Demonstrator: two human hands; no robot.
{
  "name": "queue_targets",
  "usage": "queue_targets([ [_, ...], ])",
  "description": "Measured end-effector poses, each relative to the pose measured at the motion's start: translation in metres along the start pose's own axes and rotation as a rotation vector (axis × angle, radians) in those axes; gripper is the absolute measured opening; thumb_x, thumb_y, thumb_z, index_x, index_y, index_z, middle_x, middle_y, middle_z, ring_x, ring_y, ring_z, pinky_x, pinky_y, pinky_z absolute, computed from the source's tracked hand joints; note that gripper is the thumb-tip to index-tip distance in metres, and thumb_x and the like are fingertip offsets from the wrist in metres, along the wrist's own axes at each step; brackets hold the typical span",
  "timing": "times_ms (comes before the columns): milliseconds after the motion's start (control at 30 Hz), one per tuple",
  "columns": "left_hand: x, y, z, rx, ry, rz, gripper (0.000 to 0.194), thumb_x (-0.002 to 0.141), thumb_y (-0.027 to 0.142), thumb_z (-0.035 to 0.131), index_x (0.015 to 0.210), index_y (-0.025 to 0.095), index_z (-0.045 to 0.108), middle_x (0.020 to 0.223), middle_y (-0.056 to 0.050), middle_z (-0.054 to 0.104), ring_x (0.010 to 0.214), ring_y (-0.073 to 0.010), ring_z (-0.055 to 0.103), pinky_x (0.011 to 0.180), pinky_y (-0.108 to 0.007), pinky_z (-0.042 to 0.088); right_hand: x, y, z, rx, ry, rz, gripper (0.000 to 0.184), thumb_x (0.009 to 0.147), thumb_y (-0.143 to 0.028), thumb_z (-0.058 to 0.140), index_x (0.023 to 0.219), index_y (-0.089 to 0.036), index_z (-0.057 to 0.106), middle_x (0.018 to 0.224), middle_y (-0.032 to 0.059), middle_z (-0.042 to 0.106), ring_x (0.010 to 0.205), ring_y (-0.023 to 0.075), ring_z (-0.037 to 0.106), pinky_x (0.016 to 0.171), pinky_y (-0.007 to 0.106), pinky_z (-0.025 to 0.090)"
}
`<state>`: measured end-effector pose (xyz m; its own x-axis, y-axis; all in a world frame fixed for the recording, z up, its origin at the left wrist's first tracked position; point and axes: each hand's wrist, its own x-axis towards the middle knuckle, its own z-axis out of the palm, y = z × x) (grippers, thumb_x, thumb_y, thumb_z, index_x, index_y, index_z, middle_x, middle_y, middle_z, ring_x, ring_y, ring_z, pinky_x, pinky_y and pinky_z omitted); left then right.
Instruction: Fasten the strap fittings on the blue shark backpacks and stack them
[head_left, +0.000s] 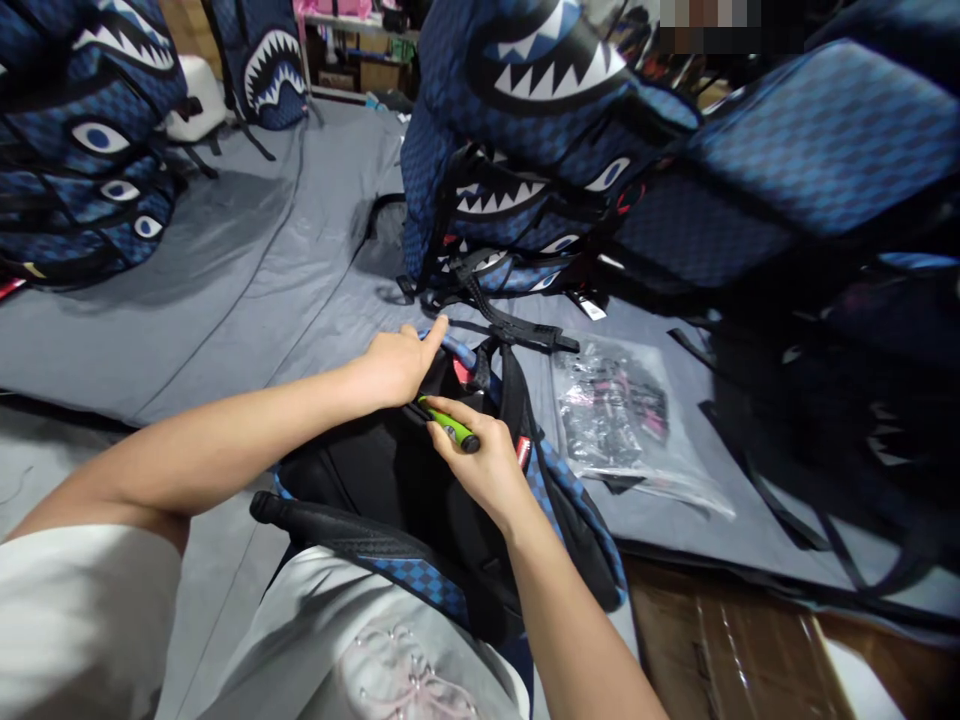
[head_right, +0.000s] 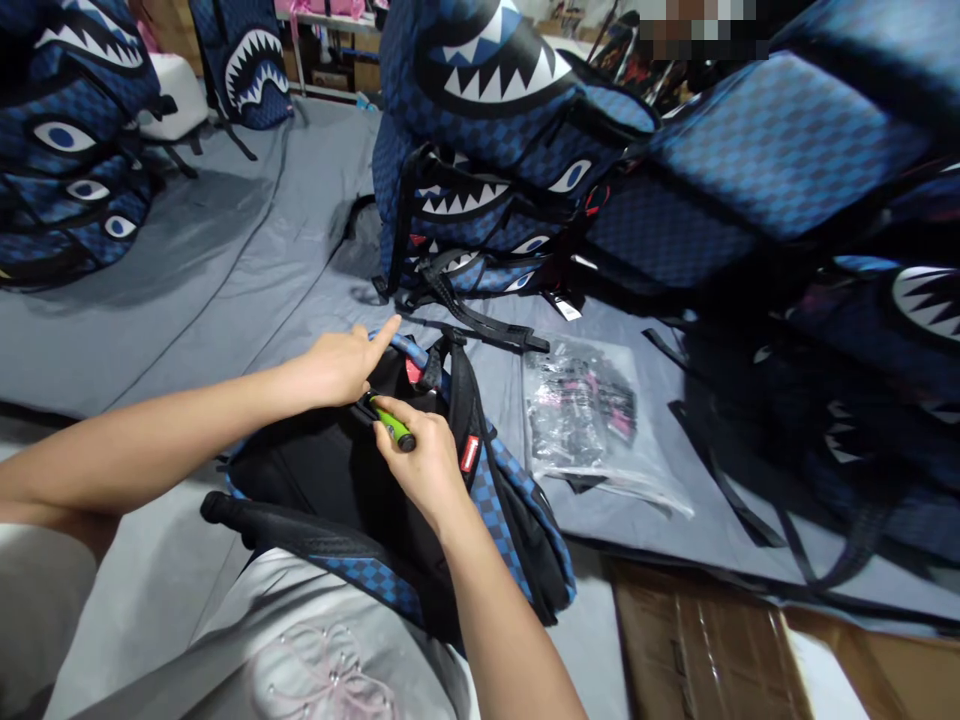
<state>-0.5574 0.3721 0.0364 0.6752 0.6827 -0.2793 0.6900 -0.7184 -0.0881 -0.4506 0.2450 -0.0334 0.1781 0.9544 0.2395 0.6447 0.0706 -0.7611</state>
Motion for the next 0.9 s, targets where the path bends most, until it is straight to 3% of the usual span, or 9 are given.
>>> queue_targets([
  [233, 0.004, -0.003, 0.007, 0.013, 0.03, 0.008, 0.097, 0.086, 0.027, 0.062, 0.159, 0.014, 0.0, 0.128, -0.024, 0.056, 0.097, -0.0267, 0.068, 0.079, -0.033, 0.052, -0.002, -0.005, -0.005, -0.028, 0.0, 0.034, 0.028, 0.085, -0.022, 0.06, 0.11, -0.024, 0.074, 0.106, 0.0039, 0.078, 0.092, 0.0229, 0.076, 0.084, 0.033, 0.059],
  [500, -0.001, -0.006, 0.004, 0.036, 0.033, 0.012, 0.096, 0.086, 0.03, 0.061, 0.159, 0.016, 0.0, 0.126, -0.021, 0.058, 0.1, -0.0269, 0.069, 0.08, -0.031, 0.053, 0.001, -0.015, 0.004, -0.067, 0.029, 0.115, 0.025, 0.085, -0.022, 0.063, 0.107, -0.023, 0.075, 0.101, 0.0047, 0.079, 0.089, 0.0238, 0.076, 0.082, 0.033, 0.058],
  [600, -0.004, -0.007, 0.002, 0.055, 0.019, -0.002, 0.094, 0.088, 0.033, 0.058, 0.159, 0.016, -0.001, 0.125, -0.021, 0.058, 0.099, -0.0297, 0.069, 0.078, -0.034, 0.054, -0.014, -0.025, -0.016, -0.143, 0.092, 0.067, 0.02, 0.085, -0.023, 0.066, 0.103, -0.025, 0.075, 0.097, 0.0041, 0.079, 0.089, 0.0236, 0.075, 0.086, 0.035, 0.055],
  [667, -0.002, -0.009, 0.003, 0.069, 0.017, -0.013, 0.093, 0.089, 0.033, 0.055, 0.159, 0.016, -0.003, 0.125, -0.022, 0.057, 0.099, -0.0324, 0.069, 0.076, -0.037, 0.055, -0.034, -0.024, -0.039, -0.128, 0.198, -0.029, 0.017, 0.088, -0.026, 0.065, 0.102, -0.025, 0.074, 0.107, 0.0042, 0.078, 0.098, 0.0227, 0.073, 0.093, 0.036, 0.053],
  [767, 0.002, -0.01, 0.006, 0.073, 0.019, -0.009, 0.092, 0.09, 0.033, 0.054, 0.159, 0.016, -0.004, 0.125, -0.023, 0.056, 0.099, -0.0354, 0.068, 0.075, -0.04, 0.055, -0.075, 0.006, -0.08, -0.2, 0.508, -0.033, 0.02, 0.092, -0.024, 0.054, 0.105, -0.022, 0.069, 0.126, 0.0081, 0.07, 0.115, 0.0234, 0.066, 0.101, 0.04, 0.049],
  [833, 0.005, -0.009, 0.007, 0.068, 0.012, -0.006, 0.091, 0.091, 0.033, 0.053, 0.159, 0.016, -0.004, 0.125, -0.024, 0.056, 0.1, -0.0367, 0.068, 0.076, -0.041, 0.055, -0.098, 0.047, -0.105, -0.411, 0.688, 0.21, 0.03, 0.093, -0.016, 0.04, 0.113, -0.018, 0.063, 0.125, 0.0117, 0.068, 0.115, 0.0214, 0.065, 0.1, 0.038, 0.049],
  [867, 0.007, -0.009, 0.007, 0.067, 0.006, -0.007, 0.091, 0.091, 0.033, 0.053, 0.159, 0.015, -0.004, 0.125, -0.024, 0.056, 0.101, -0.0372, 0.067, 0.077, -0.042, 0.055, -0.107, 0.071, -0.115, -0.593, 0.619, 0.403, 0.036, 0.092, -0.012, 0.036, 0.116, -0.015, 0.062, 0.121, 0.0132, 0.069, 0.111, 0.0203, 0.066, 0.097, 0.035, 0.05],
  [900, 0.007, -0.008, 0.007, 0.066, -0.001, -0.009, 0.091, 0.091, 0.033, 0.053, 0.159, 0.015, -0.004, 0.125, -0.024, 0.056, 0.102, -0.0376, 0.067, 0.077, -0.042, 0.055, -0.112, 0.096, -0.123, -0.763, 0.446, 0.582, 0.038, 0.091, -0.01, 0.036, 0.118, -0.015, 0.062, 0.119, 0.0121, 0.07, 0.11, 0.0199, 0.067, 0.095, 0.032, 0.05],
])
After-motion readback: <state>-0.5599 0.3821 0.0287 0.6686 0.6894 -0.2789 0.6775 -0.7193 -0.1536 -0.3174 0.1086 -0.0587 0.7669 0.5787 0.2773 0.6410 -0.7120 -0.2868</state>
